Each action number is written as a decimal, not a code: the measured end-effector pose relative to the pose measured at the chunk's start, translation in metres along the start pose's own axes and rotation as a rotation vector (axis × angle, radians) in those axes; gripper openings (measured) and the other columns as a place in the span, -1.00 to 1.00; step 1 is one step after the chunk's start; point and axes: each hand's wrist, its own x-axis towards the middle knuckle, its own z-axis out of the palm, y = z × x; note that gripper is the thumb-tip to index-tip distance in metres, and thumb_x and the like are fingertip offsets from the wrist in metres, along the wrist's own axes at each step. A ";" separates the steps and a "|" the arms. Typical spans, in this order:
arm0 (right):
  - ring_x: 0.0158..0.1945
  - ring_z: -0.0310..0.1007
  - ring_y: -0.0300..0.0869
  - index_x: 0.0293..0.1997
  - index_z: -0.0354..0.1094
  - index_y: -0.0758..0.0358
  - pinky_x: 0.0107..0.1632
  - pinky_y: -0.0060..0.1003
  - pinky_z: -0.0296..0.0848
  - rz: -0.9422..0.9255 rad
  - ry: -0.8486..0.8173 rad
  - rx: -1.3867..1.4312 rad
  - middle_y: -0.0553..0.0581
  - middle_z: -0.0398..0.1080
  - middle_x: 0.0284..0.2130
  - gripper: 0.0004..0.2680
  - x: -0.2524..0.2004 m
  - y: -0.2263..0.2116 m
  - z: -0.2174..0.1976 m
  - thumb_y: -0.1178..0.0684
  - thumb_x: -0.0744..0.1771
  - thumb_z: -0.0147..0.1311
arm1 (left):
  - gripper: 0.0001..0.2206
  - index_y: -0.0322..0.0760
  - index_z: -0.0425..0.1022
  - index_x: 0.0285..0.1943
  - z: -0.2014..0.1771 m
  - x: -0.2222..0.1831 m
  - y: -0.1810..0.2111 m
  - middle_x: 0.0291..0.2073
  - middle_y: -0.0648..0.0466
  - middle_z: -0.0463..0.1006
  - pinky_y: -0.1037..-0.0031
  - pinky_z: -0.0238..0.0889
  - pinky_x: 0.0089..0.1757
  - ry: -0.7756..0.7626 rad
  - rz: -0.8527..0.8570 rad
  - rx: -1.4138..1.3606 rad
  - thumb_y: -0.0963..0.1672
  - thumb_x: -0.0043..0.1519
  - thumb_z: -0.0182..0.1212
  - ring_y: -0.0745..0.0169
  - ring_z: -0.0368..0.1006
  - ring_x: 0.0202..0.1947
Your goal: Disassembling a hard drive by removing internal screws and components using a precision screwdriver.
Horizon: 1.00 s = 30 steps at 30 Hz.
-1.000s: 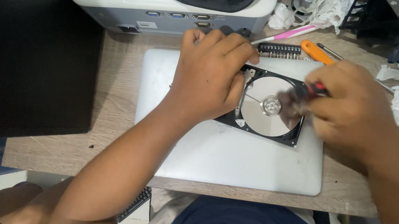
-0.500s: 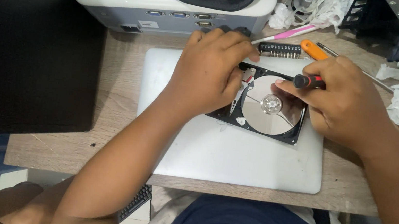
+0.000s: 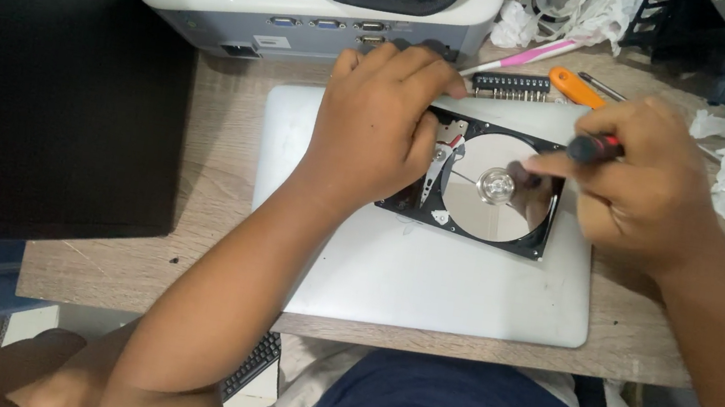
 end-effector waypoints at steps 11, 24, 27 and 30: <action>0.10 0.28 0.12 0.08 0.28 0.15 0.21 0.06 0.25 -0.004 -0.459 -0.085 0.25 0.23 0.01 -0.10 0.007 0.004 -0.016 -0.73 -0.12 0.38 | -0.72 -0.06 0.47 -0.11 -0.002 -0.001 0.001 -0.21 0.19 0.51 0.25 -0.01 -0.22 0.066 -0.043 -0.034 -0.21 0.03 -0.01 0.07 0.42 -0.25; 0.11 0.23 0.13 0.30 0.39 0.19 0.20 0.08 0.34 0.014 -0.426 -0.162 0.30 0.18 0.06 -0.03 0.004 0.007 -0.016 -0.69 -0.10 0.37 | -0.72 -0.10 0.46 -0.12 -0.002 -0.001 0.001 -0.24 0.20 0.51 0.28 0.00 -0.22 0.112 -0.051 -0.057 -0.22 0.03 -0.02 0.11 0.47 -0.25; 0.09 0.28 0.17 0.48 0.21 -0.07 0.20 0.10 0.31 0.021 -0.479 -0.183 0.34 0.23 0.10 0.02 0.002 0.012 -0.013 -0.71 -0.09 0.33 | -0.72 -0.09 0.47 -0.13 0.000 -0.001 0.001 -0.24 0.20 0.51 0.28 -0.02 -0.24 0.110 -0.051 -0.053 -0.22 0.02 -0.03 0.13 0.47 -0.25; 0.06 0.31 0.08 0.32 0.38 -0.05 0.20 0.03 0.31 -0.026 -0.458 -0.147 0.27 0.27 0.00 -0.11 0.007 0.011 -0.014 -0.69 -0.06 0.35 | -0.73 -0.09 0.46 -0.14 0.000 -0.001 0.000 -0.25 0.20 0.51 0.28 -0.02 -0.25 0.111 -0.046 -0.046 -0.22 0.01 -0.02 0.11 0.46 -0.27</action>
